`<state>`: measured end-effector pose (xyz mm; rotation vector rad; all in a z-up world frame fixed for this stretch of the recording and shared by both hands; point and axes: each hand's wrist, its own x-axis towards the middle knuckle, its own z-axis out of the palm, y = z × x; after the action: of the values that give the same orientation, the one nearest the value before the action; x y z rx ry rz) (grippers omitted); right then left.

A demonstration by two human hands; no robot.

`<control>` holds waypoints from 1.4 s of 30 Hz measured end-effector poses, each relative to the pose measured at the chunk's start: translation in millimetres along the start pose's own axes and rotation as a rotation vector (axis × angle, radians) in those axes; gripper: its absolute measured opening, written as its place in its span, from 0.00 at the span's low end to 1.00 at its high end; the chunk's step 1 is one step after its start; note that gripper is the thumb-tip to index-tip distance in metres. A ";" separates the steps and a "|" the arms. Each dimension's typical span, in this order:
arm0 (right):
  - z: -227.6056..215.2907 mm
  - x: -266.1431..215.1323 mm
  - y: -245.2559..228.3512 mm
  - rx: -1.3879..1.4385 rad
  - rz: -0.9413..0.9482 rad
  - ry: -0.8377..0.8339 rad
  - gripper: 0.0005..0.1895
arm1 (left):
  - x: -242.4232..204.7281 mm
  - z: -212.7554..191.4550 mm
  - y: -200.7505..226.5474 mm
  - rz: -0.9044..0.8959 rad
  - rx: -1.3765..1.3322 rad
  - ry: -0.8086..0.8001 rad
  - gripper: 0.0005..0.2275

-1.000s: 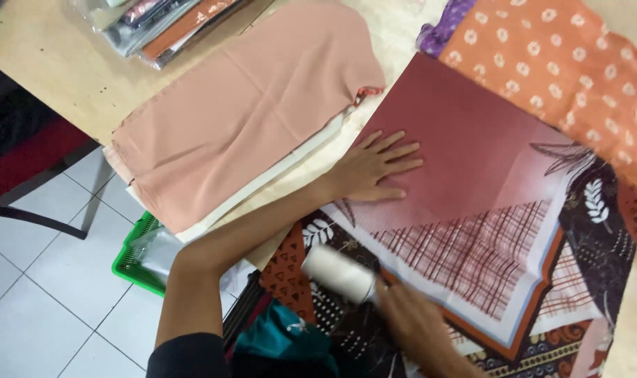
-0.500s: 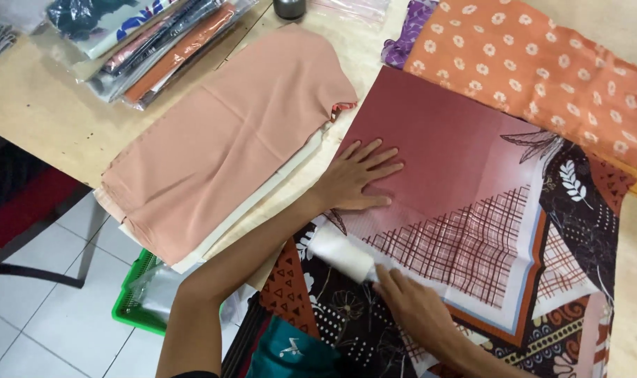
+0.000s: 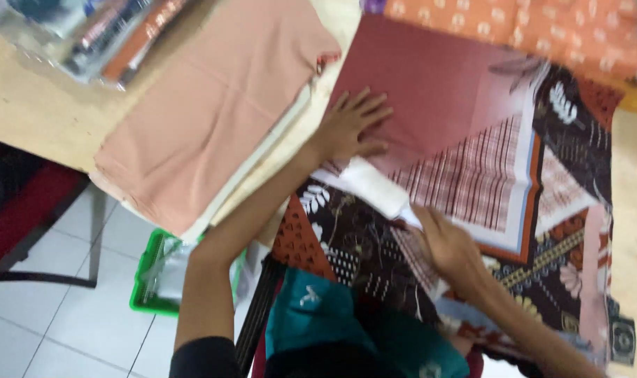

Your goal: The person removes a patterned fabric from a plastic bag and places it on a table. They unfold the fabric, smooth it out, and then use a white lint roller to roll over the surface of the fabric repeatedly to remove lint or debris.

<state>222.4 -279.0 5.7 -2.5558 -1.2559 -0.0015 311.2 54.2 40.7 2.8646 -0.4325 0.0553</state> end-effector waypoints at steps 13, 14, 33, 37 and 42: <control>-51.3 0.9 -74.0 0.088 -0.380 -0.165 0.21 | -1.8 -0.7 -5.3 0.018 -0.002 0.013 0.37; -54.0 9.5 -69.5 0.188 -0.350 -0.068 0.24 | -2.6 -2.6 -3.4 0.008 -0.015 0.001 0.37; -54.6 39.2 -48.5 -0.014 -0.100 -0.176 0.24 | -2.9 8.6 -9.2 0.066 -0.035 0.134 0.37; -37.7 28.7 -54.4 -0.021 -0.087 -0.258 0.22 | -0.7 11.0 -11.6 0.059 -0.015 0.145 0.37; -26.4 -19.0 -72.8 0.027 -0.309 -0.291 0.19 | 0.9 11.1 -11.3 0.048 -0.024 0.168 0.36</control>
<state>157.6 -258.6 47.4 -2.3733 -1.7341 0.3304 315.4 61.7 27.3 2.7972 -0.4640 0.2951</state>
